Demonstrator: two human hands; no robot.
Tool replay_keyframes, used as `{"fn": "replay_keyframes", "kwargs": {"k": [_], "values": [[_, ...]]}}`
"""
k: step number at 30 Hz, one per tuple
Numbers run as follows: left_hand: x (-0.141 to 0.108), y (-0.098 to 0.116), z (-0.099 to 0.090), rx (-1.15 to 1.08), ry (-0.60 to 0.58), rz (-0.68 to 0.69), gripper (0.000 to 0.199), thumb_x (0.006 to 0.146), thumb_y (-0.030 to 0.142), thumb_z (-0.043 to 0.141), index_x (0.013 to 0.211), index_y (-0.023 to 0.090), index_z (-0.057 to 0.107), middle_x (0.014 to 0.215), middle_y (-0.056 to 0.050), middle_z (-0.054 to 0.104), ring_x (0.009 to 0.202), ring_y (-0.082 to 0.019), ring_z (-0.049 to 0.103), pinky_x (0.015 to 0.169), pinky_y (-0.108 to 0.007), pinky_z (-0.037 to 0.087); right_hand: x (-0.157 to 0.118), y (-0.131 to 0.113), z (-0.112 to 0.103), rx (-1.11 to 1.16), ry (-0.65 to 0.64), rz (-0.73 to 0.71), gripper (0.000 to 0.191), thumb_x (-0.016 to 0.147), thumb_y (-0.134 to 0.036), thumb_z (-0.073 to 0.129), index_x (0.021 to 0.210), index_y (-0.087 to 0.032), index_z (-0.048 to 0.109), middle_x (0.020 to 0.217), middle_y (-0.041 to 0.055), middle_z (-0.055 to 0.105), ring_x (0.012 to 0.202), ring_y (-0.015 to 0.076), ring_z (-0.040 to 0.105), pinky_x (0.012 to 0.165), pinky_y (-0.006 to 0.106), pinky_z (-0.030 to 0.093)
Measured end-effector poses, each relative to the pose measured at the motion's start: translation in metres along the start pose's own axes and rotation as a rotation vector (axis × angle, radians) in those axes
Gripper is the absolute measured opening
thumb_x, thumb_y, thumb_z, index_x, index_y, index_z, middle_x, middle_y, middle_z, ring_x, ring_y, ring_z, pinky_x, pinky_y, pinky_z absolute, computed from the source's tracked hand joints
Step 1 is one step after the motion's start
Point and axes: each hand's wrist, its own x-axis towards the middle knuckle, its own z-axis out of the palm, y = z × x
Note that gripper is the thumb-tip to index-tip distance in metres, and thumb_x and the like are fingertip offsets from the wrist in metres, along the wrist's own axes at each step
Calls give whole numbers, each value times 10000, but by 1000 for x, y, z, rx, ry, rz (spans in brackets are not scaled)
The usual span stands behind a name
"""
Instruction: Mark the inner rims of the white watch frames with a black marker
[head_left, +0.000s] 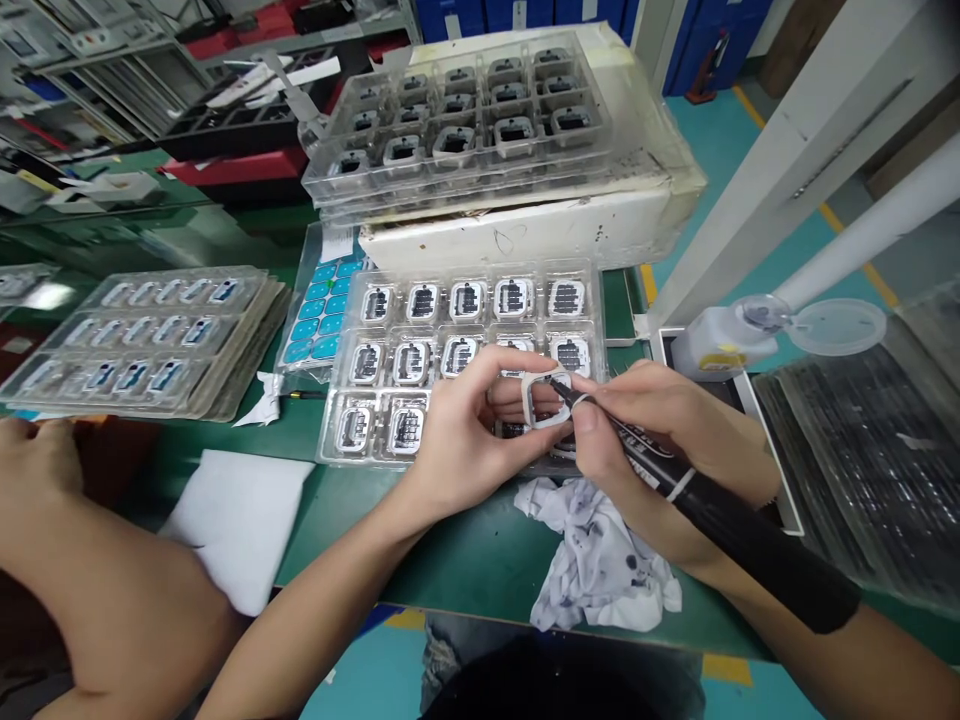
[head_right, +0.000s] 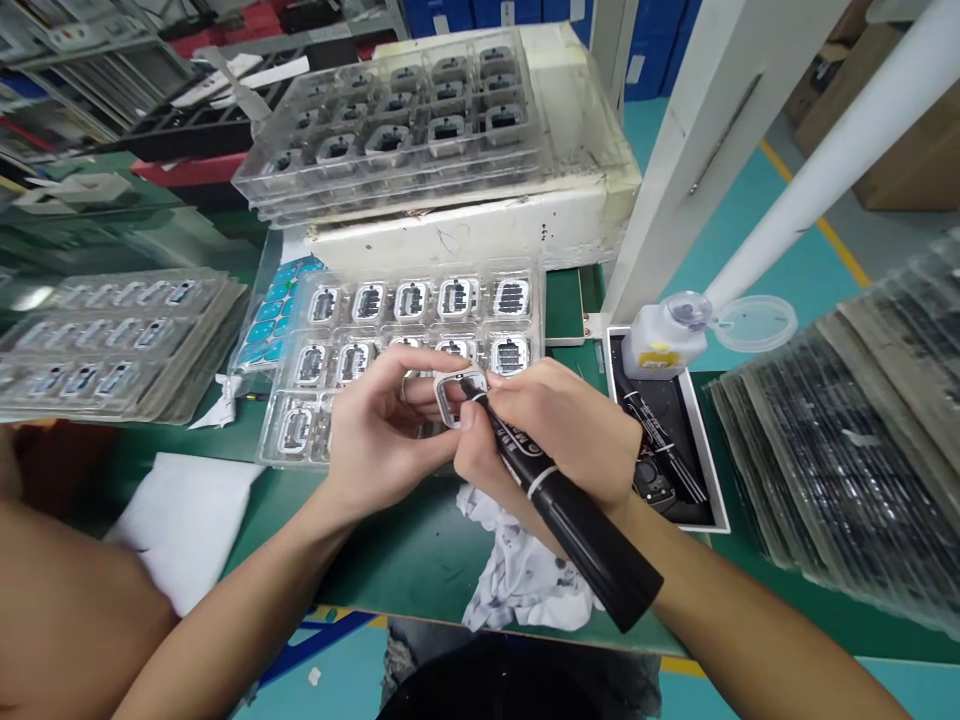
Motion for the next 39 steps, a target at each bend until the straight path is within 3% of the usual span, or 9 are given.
{"fn": "replay_keyframes", "kwargs": {"k": [3,12,25,30,35,39], "values": [[-3,-3,1,68,12,56,465,933,222,1007,1312,217,739,1002,-13,904,924,-177,916,851,-231,779,1,1,1,-31,-9,-146,227,1027,-159,866,996,-371,790,956,-29,879,824,231,862,756,396,766],[-5,-7,0,145,15,173,464,956,132,965,1347,232,735,1010,15,902,878,-134,900,849,-173,747,4,3,4,-51,31,-279,269,996,-39,866,1142,-250,784,966,34,878,837,231,882,722,339,748],[-6,-9,2,266,30,250,384,1005,173,901,1342,242,731,881,39,839,700,-99,769,679,-178,652,4,2,7,-85,55,-293,256,986,-17,861,1086,-235,771,926,28,859,796,219,863,698,321,735],[-8,-7,5,316,48,266,334,1018,163,859,1319,228,731,832,52,786,658,-83,708,658,-173,631,2,2,5,-145,11,-252,210,1033,-116,866,1013,-311,793,956,-13,884,802,218,872,689,339,751],[-7,-6,5,302,51,271,351,996,148,867,1314,223,739,831,53,800,651,-80,733,654,-163,645,3,3,6,-127,40,-276,230,1024,-82,860,989,-292,773,913,-14,867,764,204,854,661,325,727],[-2,-5,4,62,0,180,403,933,117,943,1261,219,732,931,16,878,806,-132,879,765,-179,726,3,-1,6,-52,54,-252,257,998,-34,841,1062,-269,760,935,4,860,782,218,857,662,340,717]]}}
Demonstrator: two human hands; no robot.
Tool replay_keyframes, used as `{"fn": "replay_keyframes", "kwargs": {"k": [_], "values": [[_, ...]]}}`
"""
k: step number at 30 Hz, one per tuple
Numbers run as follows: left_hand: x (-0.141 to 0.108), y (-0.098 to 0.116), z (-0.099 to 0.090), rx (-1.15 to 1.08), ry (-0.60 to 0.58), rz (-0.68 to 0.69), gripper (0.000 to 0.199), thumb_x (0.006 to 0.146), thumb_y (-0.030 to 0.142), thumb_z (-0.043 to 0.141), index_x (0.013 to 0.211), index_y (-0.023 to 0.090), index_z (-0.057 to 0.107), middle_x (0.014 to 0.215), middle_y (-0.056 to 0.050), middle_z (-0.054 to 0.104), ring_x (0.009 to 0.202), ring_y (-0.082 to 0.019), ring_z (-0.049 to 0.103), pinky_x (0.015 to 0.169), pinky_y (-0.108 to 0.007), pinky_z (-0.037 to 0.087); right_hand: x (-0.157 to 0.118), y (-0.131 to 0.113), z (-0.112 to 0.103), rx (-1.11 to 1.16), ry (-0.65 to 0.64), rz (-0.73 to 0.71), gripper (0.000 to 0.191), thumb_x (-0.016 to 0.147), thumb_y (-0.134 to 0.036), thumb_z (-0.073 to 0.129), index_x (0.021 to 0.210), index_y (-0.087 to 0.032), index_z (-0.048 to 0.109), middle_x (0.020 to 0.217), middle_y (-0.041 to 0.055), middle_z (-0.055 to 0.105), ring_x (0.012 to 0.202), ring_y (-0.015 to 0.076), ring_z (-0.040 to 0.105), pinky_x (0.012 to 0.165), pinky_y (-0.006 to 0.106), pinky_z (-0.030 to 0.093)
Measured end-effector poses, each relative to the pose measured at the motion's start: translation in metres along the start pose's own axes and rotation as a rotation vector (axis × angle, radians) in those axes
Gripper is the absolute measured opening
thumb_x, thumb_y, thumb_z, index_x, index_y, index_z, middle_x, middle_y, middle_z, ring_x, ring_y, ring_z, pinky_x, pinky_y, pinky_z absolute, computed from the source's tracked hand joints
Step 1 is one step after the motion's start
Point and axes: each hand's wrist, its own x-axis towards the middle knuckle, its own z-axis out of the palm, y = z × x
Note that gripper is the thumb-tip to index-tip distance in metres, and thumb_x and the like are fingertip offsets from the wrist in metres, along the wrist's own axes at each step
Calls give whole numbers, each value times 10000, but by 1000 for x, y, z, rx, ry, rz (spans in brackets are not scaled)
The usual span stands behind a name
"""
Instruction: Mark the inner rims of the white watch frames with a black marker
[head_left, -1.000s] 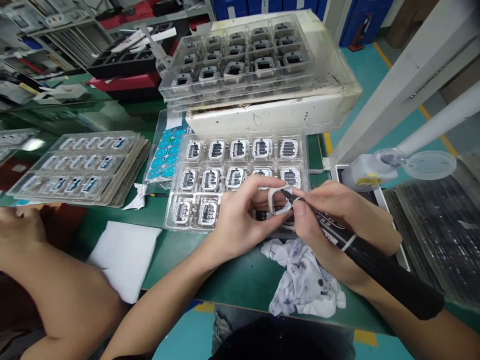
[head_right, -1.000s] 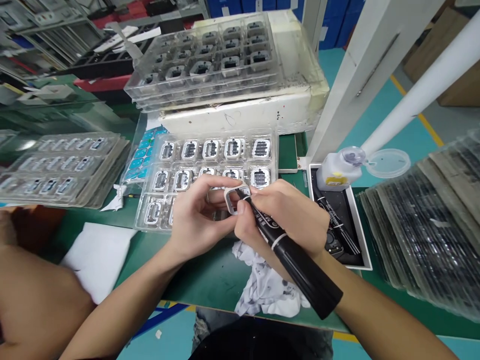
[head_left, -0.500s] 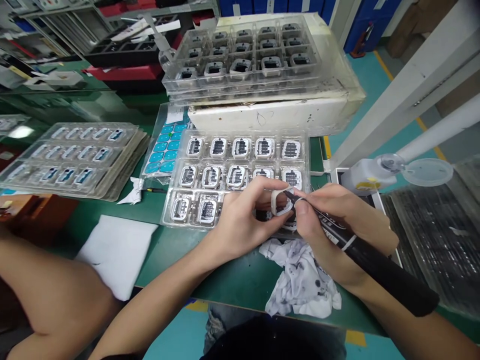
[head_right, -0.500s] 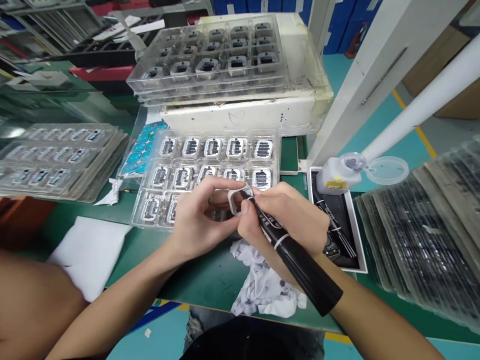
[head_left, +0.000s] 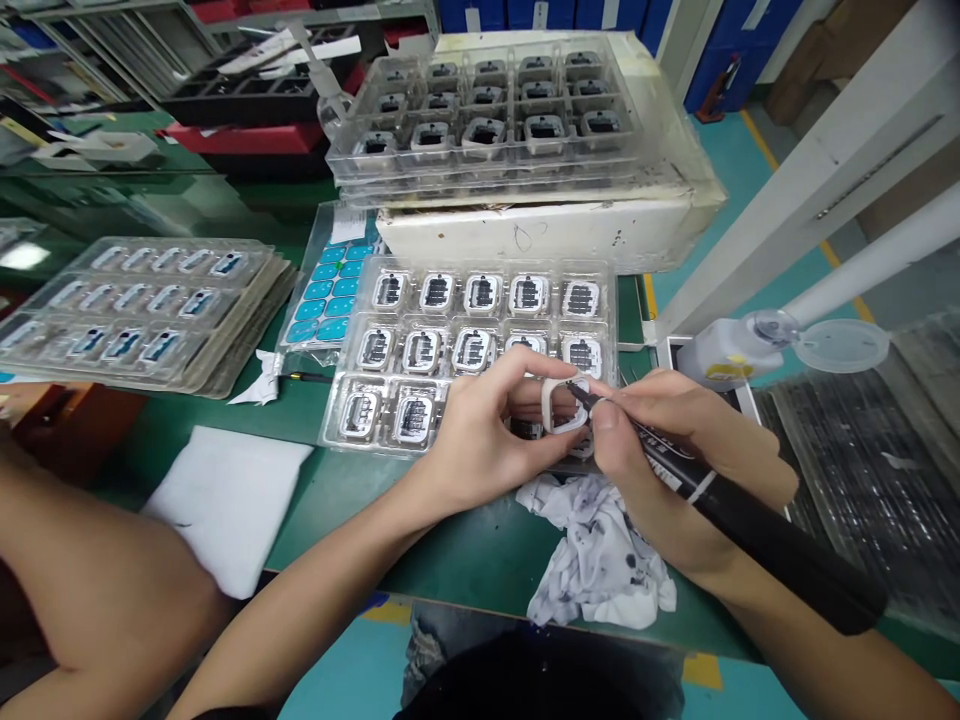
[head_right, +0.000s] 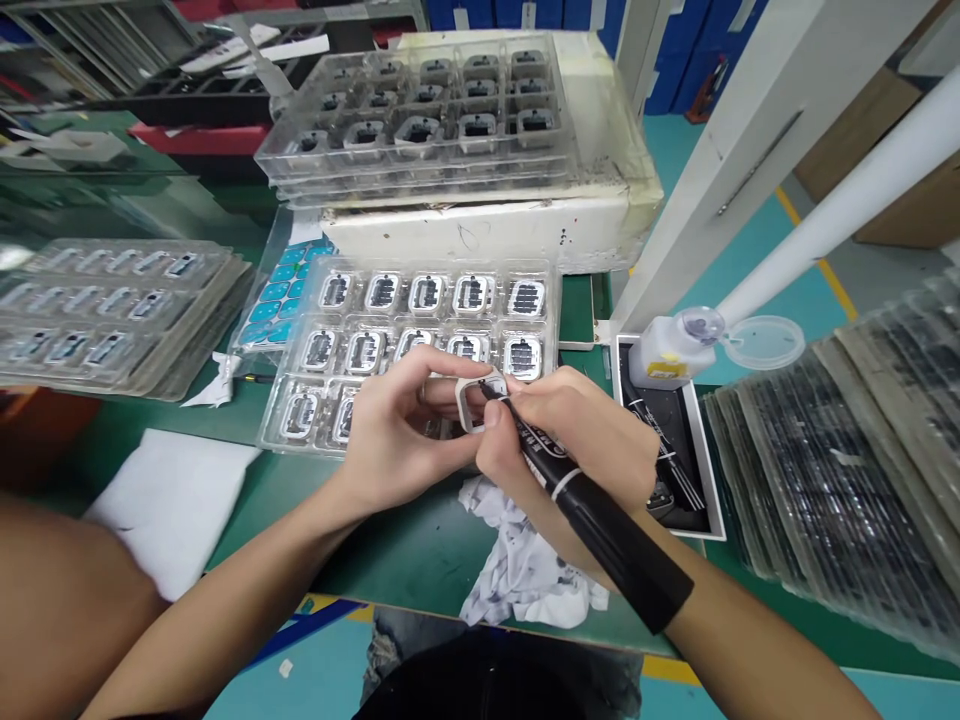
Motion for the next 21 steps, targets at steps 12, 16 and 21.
{"fn": "replay_keyframes", "kwargs": {"k": [12,16,21], "values": [[5,1,-3,-209,-39,-182,505,838,139,1047,1217,213,722,950,-19,897,902,-203,926,728,-188,730,4,-1,-5,-25,-19,-53,303,955,2,872,1094,-255,790,916,11,883,734,213,866,662,314,745],[3,-1,0,-176,-21,-133,497,858,171,1064,1215,214,721,945,-12,894,815,-160,889,708,-179,707,1,-1,-7,-71,-39,-7,273,972,-43,874,1011,-297,783,938,-13,888,777,224,883,689,326,758],[0,-5,2,-48,1,-33,411,930,206,1000,1241,218,730,939,-13,886,753,-151,854,707,-231,731,2,-4,-4,-90,-11,-13,283,966,-63,870,1026,-325,780,873,-26,865,713,236,858,610,358,724]]}}
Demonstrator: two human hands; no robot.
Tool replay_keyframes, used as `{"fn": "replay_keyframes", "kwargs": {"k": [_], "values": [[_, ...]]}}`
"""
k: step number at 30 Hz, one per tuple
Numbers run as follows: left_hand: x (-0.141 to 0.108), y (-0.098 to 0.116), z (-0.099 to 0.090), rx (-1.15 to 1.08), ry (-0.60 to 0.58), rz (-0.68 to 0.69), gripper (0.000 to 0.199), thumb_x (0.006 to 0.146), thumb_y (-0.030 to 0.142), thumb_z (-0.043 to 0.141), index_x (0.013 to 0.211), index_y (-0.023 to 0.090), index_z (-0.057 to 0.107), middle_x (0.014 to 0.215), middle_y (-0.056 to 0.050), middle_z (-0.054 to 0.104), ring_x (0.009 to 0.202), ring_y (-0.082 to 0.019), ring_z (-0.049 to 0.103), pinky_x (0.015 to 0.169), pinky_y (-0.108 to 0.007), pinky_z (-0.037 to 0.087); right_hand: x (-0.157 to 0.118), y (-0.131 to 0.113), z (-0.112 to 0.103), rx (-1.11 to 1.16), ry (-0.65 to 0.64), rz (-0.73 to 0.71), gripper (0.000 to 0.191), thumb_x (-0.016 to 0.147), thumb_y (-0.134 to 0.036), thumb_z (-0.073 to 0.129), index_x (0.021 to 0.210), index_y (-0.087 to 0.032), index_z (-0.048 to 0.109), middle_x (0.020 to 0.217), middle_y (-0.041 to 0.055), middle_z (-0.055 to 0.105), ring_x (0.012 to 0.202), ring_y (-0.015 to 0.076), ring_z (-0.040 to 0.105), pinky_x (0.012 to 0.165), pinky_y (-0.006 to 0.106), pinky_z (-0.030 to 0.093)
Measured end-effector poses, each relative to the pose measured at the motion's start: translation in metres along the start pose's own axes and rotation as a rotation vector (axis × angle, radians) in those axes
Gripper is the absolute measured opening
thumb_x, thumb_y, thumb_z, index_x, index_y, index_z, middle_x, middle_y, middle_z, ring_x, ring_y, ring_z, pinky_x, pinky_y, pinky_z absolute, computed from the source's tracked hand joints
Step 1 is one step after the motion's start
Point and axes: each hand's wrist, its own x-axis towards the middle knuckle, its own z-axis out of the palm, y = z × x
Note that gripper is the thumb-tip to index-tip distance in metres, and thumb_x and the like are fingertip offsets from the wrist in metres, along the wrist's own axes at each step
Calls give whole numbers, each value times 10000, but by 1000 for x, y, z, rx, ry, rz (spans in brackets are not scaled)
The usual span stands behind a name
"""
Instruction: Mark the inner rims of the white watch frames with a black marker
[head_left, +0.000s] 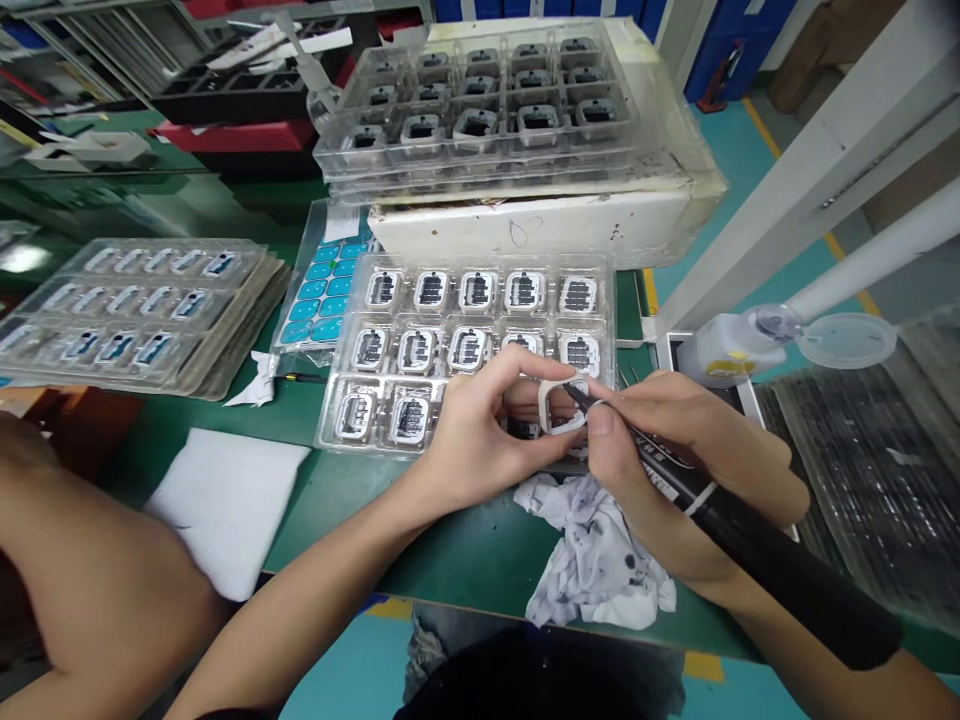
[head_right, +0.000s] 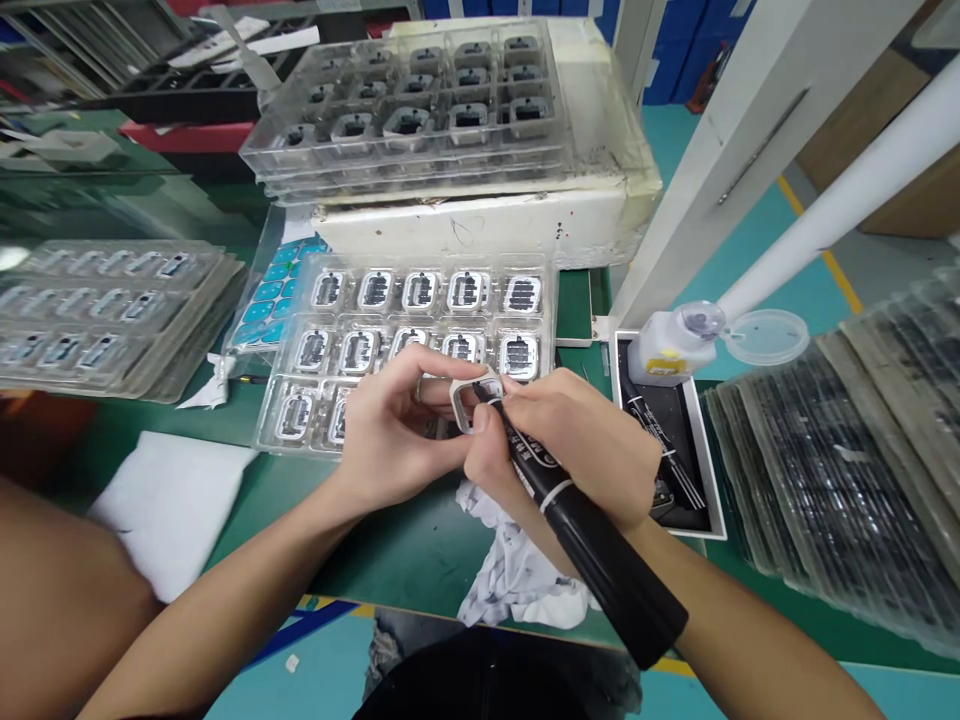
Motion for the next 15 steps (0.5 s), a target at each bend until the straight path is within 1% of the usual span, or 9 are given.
{"fn": "replay_keyframes", "kwargs": {"k": [2,5,8,10,12,15], "values": [[-1,-1,0,33,-1,31,383,954,213,975,1253,219,735,946,-15,885,753,-150,855,708,-234,732,1,0,1,22,14,-8,294,958,-37,864,1074,-294,781,876,-4,865,688,232,844,593,356,711],[-1,-2,-1,89,-3,62,374,972,228,959,1274,220,738,928,-17,877,729,-149,842,673,-233,711,2,0,2,40,7,-23,286,959,-15,866,1094,-249,774,884,26,865,711,234,847,616,349,714],[-2,-1,-2,157,-1,102,358,986,202,922,1292,221,736,890,-2,854,701,-139,815,653,-233,689,1,1,2,54,10,-27,264,967,-26,869,1072,-250,777,879,18,858,705,231,842,606,348,699],[-2,0,-2,195,4,131,346,993,184,900,1294,222,734,862,13,832,687,-130,797,653,-231,681,0,3,2,66,5,-16,274,967,-16,856,1070,-258,779,888,10,856,711,231,843,603,355,695],[-3,1,-1,215,14,162,345,993,171,895,1293,221,732,848,27,821,678,-119,787,652,-219,671,1,4,3,84,3,-36,294,959,-1,854,1067,-262,775,892,5,853,725,231,847,611,355,698],[-3,2,-2,216,16,170,365,974,132,894,1293,220,738,866,31,833,694,-112,804,663,-199,667,3,4,4,114,2,-31,286,973,9,836,1033,-256,748,874,1,831,703,200,816,590,323,667]]}}
